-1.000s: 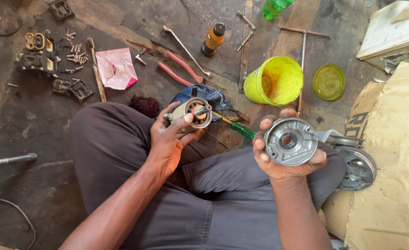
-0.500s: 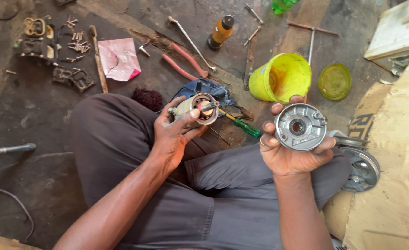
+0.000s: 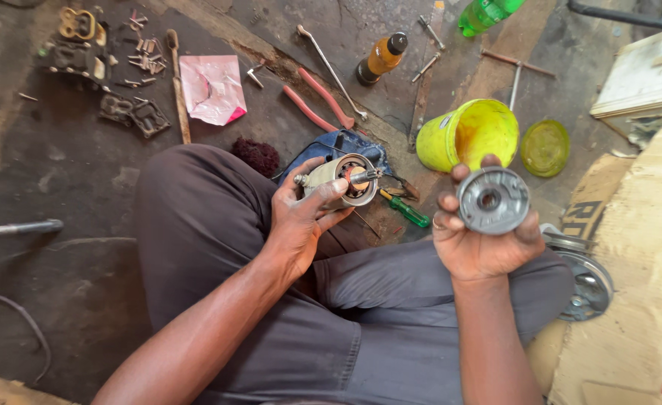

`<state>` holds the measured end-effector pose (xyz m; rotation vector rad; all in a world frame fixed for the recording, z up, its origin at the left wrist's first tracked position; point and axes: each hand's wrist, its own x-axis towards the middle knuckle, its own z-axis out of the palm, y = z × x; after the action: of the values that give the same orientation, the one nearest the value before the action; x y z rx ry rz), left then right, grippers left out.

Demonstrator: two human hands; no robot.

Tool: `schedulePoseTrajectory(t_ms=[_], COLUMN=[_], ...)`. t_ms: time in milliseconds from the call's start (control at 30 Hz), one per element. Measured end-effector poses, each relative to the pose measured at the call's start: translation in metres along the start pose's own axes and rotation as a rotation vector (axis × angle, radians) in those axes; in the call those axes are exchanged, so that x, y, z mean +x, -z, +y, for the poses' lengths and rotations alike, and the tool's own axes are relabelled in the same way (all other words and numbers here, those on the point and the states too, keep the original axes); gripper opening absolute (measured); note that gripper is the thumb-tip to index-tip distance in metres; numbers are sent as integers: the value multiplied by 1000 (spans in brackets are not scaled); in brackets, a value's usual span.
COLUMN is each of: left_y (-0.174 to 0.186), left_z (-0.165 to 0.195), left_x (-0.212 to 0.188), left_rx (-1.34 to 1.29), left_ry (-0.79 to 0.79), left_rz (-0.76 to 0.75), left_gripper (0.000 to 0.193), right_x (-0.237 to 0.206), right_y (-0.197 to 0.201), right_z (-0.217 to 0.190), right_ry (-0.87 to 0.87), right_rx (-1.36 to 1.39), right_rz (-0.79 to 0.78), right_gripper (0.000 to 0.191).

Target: The person sits on the workshop floor reassembling a starter motor. They insert the armature into the drive housing, tap it into place with a wooden mallet, fit the end cap and bearing plate, and press and twist the housing halves together on their lap.

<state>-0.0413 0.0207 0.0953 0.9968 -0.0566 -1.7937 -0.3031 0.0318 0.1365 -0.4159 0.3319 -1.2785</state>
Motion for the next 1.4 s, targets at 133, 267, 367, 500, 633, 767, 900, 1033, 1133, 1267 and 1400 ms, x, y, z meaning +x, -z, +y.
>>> schedulePoseTrajectory(t_ms=[133,267,367,500,633,767,900,1033,1133,1267,1400], left_y=[0,0,-2,-4,-3,-4,-4,-3,-3,-2,-5], left_z=[-1,0,2,2,3,3,4,3,3,1,-1], left_x=[-3,-7,-9,-11,-11,-11,-12,-11,-11,-9,-3], left_rx=[-15,9,31,37,47,54,78,96,97,114,93], left_ry=[29,31,25,25,22,20,16,7,1,-7,-22], left_rz=[-29,-35,-23,-35,-40,-35,-33,-26,-33,-9,24], left_gripper=[73,75,75,76,75,76,79,81,81,80,78], right_x=[-9,-15,-14,-10,-6,-4,-4,-7,-8,-3,-1], right_y=[-1,-5,-8,-13,-16,-20,-21,-22,-28,-39,-56], right_z=[0,-3,-6,-11,-13,-15,-13,-13,-11,-5,1], right_ry=[-11,-3,-6,2,-3,-21,-32,-39,-14,17,112], right_rx=[-18,-45,-63,-201,-336,-437,-461,-465,-560,-666,-1018], right_rz=[-132,-202,-275,-355,-428,-438,-414,-377,-316,-266,-149], right_gripper=[66,70,70,70,71,72,73,71,65,68,70])
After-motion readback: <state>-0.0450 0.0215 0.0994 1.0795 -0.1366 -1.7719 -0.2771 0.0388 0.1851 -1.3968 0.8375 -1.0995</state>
